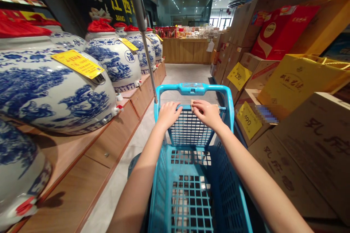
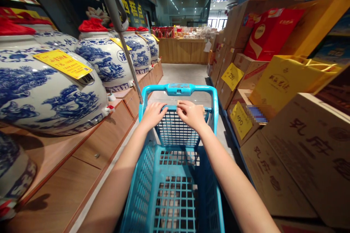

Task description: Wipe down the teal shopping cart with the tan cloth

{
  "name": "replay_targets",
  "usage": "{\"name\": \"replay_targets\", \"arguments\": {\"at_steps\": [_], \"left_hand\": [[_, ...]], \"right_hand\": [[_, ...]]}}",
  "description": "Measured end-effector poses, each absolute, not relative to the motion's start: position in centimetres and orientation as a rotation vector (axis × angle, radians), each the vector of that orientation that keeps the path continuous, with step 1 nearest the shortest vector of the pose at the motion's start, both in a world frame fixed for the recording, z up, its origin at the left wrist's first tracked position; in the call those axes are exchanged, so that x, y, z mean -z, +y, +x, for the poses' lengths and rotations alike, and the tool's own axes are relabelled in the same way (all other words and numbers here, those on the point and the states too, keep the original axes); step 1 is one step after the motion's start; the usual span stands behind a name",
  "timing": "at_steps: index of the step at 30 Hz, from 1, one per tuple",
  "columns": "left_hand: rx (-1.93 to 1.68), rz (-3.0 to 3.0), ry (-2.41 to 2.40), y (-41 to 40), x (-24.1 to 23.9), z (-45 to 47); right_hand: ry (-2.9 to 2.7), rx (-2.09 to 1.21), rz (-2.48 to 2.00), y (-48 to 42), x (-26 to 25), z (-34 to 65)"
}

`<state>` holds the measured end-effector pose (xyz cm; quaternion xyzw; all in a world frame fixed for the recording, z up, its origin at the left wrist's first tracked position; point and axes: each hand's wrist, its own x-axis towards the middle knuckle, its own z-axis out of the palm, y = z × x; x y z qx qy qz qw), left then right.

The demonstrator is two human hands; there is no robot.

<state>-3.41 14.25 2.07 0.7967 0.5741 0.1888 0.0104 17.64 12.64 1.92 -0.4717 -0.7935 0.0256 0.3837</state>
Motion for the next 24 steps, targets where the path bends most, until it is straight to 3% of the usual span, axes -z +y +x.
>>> {"name": "replay_targets", "arguments": {"at_steps": [10,16,24], "left_hand": [[-0.69,2.47,1.781,14.2,-1.9,-3.3],[-0.996,2.514,1.483,13.8,-2.0,-2.2],[-0.758,2.691,1.283,13.4,-1.4,-0.3]], "right_hand": [[-1.889,-0.119,-1.387,12.6,-2.1,18.0],[-2.047,-0.273,-1.005,12.6,-1.0,16.8],[-1.959,-0.306,-0.997,13.2,-0.3,16.9]]}}
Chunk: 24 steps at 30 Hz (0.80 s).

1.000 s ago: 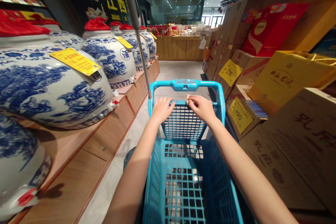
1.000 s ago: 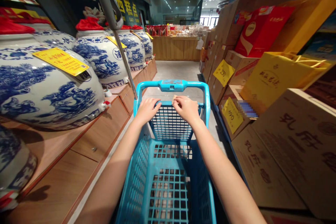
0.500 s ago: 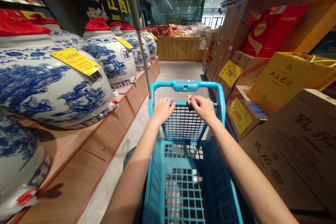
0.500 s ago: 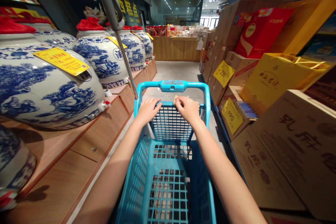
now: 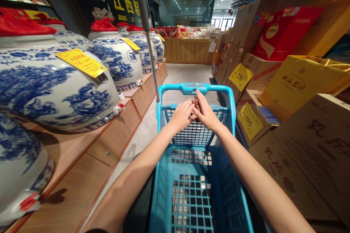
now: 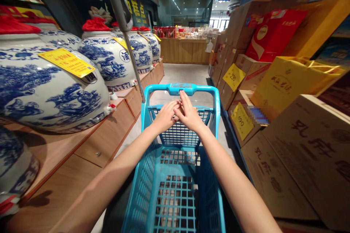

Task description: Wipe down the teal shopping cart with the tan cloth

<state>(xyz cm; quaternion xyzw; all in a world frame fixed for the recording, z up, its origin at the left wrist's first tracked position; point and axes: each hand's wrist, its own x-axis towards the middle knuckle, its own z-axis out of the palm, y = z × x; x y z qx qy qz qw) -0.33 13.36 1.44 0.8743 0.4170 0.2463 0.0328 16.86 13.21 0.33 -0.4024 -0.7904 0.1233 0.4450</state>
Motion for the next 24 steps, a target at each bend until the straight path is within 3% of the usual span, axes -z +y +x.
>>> {"name": "replay_targets", "arguments": {"at_steps": [10,18,24], "left_hand": [[-0.885,2.662,1.581,12.7,-2.0,-0.2],[-0.786,2.861,1.258,13.0,-1.2,0.7],[-0.855,2.744,1.577,12.8,-2.1,-0.2]], "right_hand": [[-1.918,0.158,-1.786,13.1,-2.1,18.7],[-1.886,0.113,-1.829,12.9,-2.5,18.7],[-1.885,0.016,-1.854,12.8,-2.9,18.9]]}}
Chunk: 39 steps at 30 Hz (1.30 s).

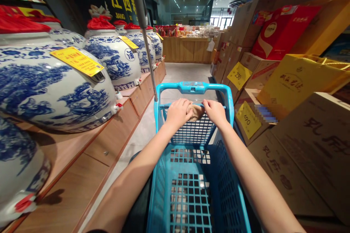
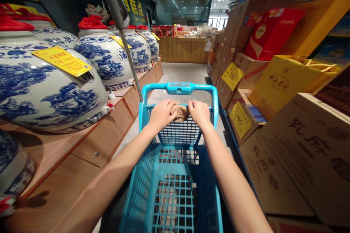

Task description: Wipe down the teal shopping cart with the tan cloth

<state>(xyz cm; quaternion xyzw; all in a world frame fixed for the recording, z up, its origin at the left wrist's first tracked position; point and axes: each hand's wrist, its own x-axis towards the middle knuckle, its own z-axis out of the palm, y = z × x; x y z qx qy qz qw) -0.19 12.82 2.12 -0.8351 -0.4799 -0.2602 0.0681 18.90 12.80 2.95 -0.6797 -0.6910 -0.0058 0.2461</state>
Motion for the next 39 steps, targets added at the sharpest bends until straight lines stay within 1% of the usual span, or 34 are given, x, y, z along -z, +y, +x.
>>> {"name": "replay_targets", "arguments": {"at_steps": [4,6,9,11,13,17,19,21,26,28,32,34,39], "left_hand": [[0.86,-2.34,-1.701,13.0,-2.3,-1.4],[0.855,-2.434,-1.607,13.1,-2.0,-1.4],[0.766,-2.641,-1.306,13.2,-1.4,-0.8],[0.738,-2.672,-1.248,13.2,-1.3,-0.5],[0.769,-2.624,-1.333,13.2,-1.5,-0.7],[0.872,-2.309,-1.733,13.4,-2.3,-2.1],[0.89,-2.217,-1.845,13.6,-2.4,-2.5],[0.899,-2.299,-1.788,13.7,-2.3,-2.5],[0.863,-2.668,-1.363,13.7,-1.5,-1.6],[0.864,-2.641,-1.392,13.8,-1.3,-1.5],[0.95,-2.312,-1.707,14.1,-1.1,-2.2],[0.959,-2.259,-1.751,14.2,-1.0,-2.4],[0.775,-2.647,-1.395,13.6,-1.3,-1.8]], "right_hand": [[-1.899,-0.011,-1.882,12.8,-3.1,18.9],[-1.908,-0.043,-1.89,12.8,-3.2,18.9],[-1.915,-0.091,-1.87,12.8,-3.2,19.0],[-1.91,-0.107,-1.86,12.8,-3.2,19.1],[-1.902,-0.112,-1.86,12.8,-3.2,19.1],[-1.896,-0.09,-1.878,12.7,-3.3,19.1],[-1.905,-0.09,-1.877,12.8,-3.3,19.1],[-1.914,-0.096,-1.874,12.8,-3.3,19.1],[-1.918,-0.084,-1.853,12.8,-3.3,19.0],[-1.921,-0.08,-1.85,12.7,-3.3,19.1],[-1.931,-0.065,-1.863,12.7,-3.3,19.1],[-1.937,-0.06,-1.863,12.8,-3.3,19.1],[-1.936,-0.067,-1.834,12.7,-3.2,19.2]]}}
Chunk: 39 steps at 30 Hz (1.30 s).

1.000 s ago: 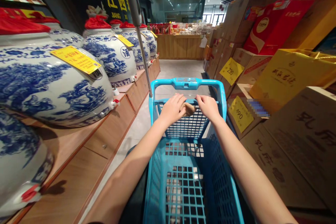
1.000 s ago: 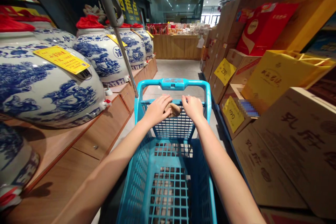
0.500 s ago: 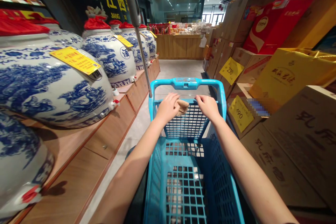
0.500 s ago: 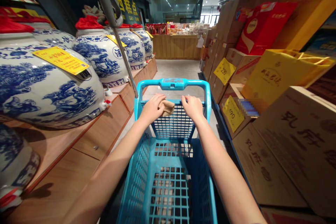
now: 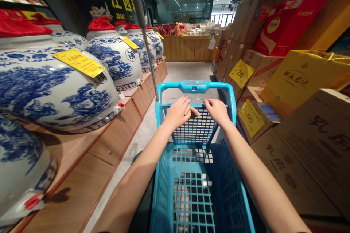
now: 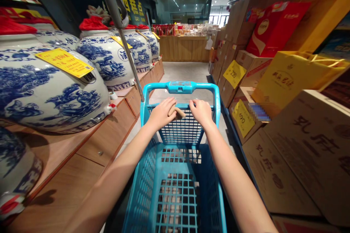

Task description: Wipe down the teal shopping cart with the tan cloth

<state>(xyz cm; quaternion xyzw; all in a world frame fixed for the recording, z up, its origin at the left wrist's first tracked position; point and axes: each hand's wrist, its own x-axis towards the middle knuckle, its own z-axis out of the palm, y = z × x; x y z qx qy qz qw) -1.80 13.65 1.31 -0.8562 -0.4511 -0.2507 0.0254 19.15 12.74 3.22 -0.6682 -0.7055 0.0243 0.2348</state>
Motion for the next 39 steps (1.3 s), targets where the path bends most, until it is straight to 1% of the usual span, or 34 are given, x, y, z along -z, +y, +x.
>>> {"name": "replay_targets", "arguments": {"at_steps": [3,9,11,15,17,26,34,39], "left_hand": [[0.758,-2.66,-1.411,13.3,-1.8,-1.6],[0.895,-2.389,-1.841,13.5,-2.5,-2.3],[0.884,-2.424,-1.798,13.5,-2.3,-2.3],[0.826,-2.653,-1.468,13.6,-1.7,-2.2],[0.838,-2.67,-1.412,13.7,-1.4,-2.1],[0.771,-2.659,-1.466,14.7,-1.6,-1.4],[0.866,-2.58,-1.541,14.4,-1.4,-0.7],[0.854,-2.599,-1.493,14.3,-1.4,-0.6]], "right_hand": [[-1.939,-0.072,-1.834,12.7,-3.3,19.1],[-1.948,-0.07,-1.838,12.7,-3.3,19.1],[-1.95,-0.074,-1.835,12.7,-3.3,19.1],[-1.956,-0.066,-1.832,12.8,-3.3,19.2],[-1.961,-0.054,-1.835,12.9,-3.2,19.2],[-1.973,0.031,-1.872,13.6,-2.8,18.7],[-1.962,0.132,-1.919,13.3,-2.8,18.3],[-1.99,0.063,-1.855,13.3,-2.7,19.1]]}}
